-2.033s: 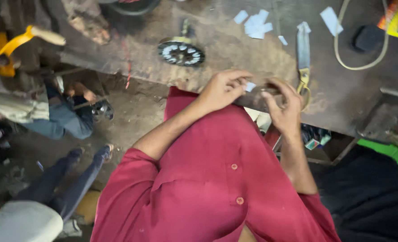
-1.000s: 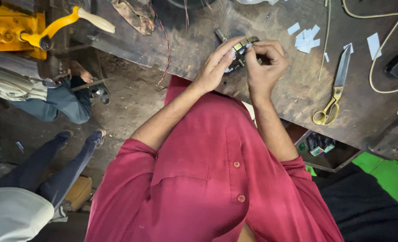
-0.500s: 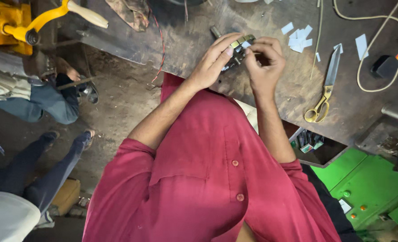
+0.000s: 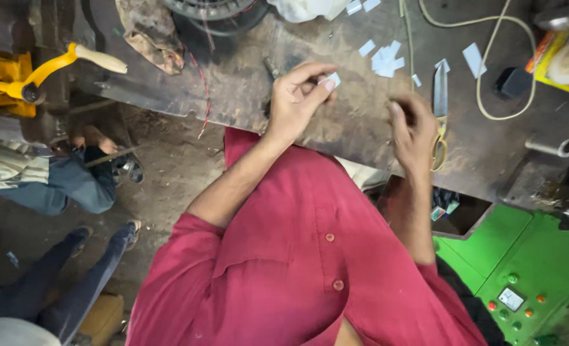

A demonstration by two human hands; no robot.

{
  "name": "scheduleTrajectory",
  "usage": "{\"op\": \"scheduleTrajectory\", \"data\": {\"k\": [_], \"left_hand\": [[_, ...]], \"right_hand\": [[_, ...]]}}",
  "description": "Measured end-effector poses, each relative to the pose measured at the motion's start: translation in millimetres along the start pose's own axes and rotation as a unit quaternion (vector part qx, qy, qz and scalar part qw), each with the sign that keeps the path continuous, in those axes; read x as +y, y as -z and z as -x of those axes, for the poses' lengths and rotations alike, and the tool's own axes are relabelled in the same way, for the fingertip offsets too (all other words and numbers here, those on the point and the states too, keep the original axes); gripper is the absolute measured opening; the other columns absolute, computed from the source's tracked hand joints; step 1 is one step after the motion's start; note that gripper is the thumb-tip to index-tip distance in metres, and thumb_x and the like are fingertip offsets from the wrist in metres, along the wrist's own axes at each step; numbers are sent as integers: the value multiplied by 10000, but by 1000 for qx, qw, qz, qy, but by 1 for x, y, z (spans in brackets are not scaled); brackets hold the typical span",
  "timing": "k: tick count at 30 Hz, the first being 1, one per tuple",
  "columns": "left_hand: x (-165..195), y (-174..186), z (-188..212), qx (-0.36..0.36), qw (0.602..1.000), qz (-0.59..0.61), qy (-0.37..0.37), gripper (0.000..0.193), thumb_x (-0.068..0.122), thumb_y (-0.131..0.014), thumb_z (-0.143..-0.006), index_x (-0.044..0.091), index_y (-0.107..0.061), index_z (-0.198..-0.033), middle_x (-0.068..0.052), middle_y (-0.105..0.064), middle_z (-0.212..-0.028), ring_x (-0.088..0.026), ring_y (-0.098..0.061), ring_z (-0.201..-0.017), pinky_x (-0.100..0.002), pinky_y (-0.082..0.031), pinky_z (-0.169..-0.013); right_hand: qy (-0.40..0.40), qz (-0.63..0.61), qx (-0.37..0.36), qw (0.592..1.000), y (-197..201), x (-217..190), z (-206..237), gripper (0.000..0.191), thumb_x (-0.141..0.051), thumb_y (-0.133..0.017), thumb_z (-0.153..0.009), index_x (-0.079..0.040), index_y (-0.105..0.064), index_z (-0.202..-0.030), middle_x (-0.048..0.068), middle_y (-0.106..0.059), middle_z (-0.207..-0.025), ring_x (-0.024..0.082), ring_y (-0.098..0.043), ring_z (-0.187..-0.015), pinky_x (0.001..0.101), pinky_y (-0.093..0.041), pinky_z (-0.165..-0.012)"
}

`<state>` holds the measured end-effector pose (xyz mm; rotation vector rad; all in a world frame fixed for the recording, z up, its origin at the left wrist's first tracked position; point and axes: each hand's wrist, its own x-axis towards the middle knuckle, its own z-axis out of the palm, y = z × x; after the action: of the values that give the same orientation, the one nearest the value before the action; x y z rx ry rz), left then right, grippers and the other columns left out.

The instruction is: The person cuts small white paper pieces using scissors and places them into the slots of a small circular metal component. They then handle a larger stator assembly, cutting a white tie and adjusting wires.

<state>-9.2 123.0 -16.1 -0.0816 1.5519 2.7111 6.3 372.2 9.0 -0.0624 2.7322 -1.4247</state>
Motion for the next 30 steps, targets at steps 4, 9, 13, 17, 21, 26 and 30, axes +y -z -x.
{"op": "scheduleTrajectory", "data": {"k": [4, 9, 13, 17, 21, 26, 30], "left_hand": [[-25, -2, -2, -1, 990, 75, 116, 168, -9, -691, -968, -44, -704, -1132, -69, -741, -948, -137, -728, -832, -303, -617, -737], [-58, -11, -1, -1, 990, 58, 128, 179, 0, -703, -970, -46, -718, -1143, -88, -755, -974, -143, -727, -861, -294, -606, -762], [-75, -18, 3, 12, 984, 89, 152, 165, 0, -724, -948, -22, -715, -1111, -83, -747, -967, -142, -729, -859, -294, -610, -759], [-87, -32, 10, 18, 985, 78, 152, 151, -6, -733, -935, -3, -717, -1085, -89, -745, -924, -134, -719, -812, -285, -602, -718], [-93, -52, 11, 15, 983, 108, 147, 128, -26, -739, -937, -11, -718, -1062, -113, -749, -931, -155, -725, -814, -300, -608, -725], [-95, -73, 14, 2, 984, 124, 129, 123, -65, -724, -942, -30, -720, -1060, -129, -751, -960, -183, -737, -859, -334, -628, -782], [-93, -80, 23, 9, 988, 115, 101, 144, -123, -713, -929, -44, -711, -1049, -137, -739, -989, -200, -737, -874, -359, -631, -797]], "right_hand": [[-88, 342, -17, 935, 68, 59, 43, 240, -123, -768, -924, -21, -687, -1126, 205, -716, -997, 395, -690, -911, 493, -531, -779], [-51, 345, 14, 937, 82, 129, 79, 380, -53, -784, -837, -13, -678, -1200, 214, -723, -1055, 407, -697, -905, 496, -528, -753], [-112, 114, 40, 986, 88, 164, 83, 292, -14, -690, -893, 14, -649, -1181, 129, -717, -965, 225, -724, -811, 362, -592, -697], [-273, -49, 12, 961, 91, 185, 83, 167, -127, -686, -966, 26, -675, -1033, 78, -638, -769, 131, -595, -596, 286, -459, -478], [-287, -209, -27, 935, 86, 176, 96, 184, -104, -677, -986, 34, -654, -866, 81, -576, -617, 126, -490, -477, 277, -329, -410], [-39, -159, -131, 978, 63, 121, 106, 338, -298, -786, -775, -25, -654, -924, 19, -570, -711, 115, -527, -605, 296, -419, -546], [38, -36, -121, 991, 59, 84, 93, 513, -406, -885, -685, -2, -608, -838, 107, -483, -652, 241, -472, -562, 384, -398, -564]]}}
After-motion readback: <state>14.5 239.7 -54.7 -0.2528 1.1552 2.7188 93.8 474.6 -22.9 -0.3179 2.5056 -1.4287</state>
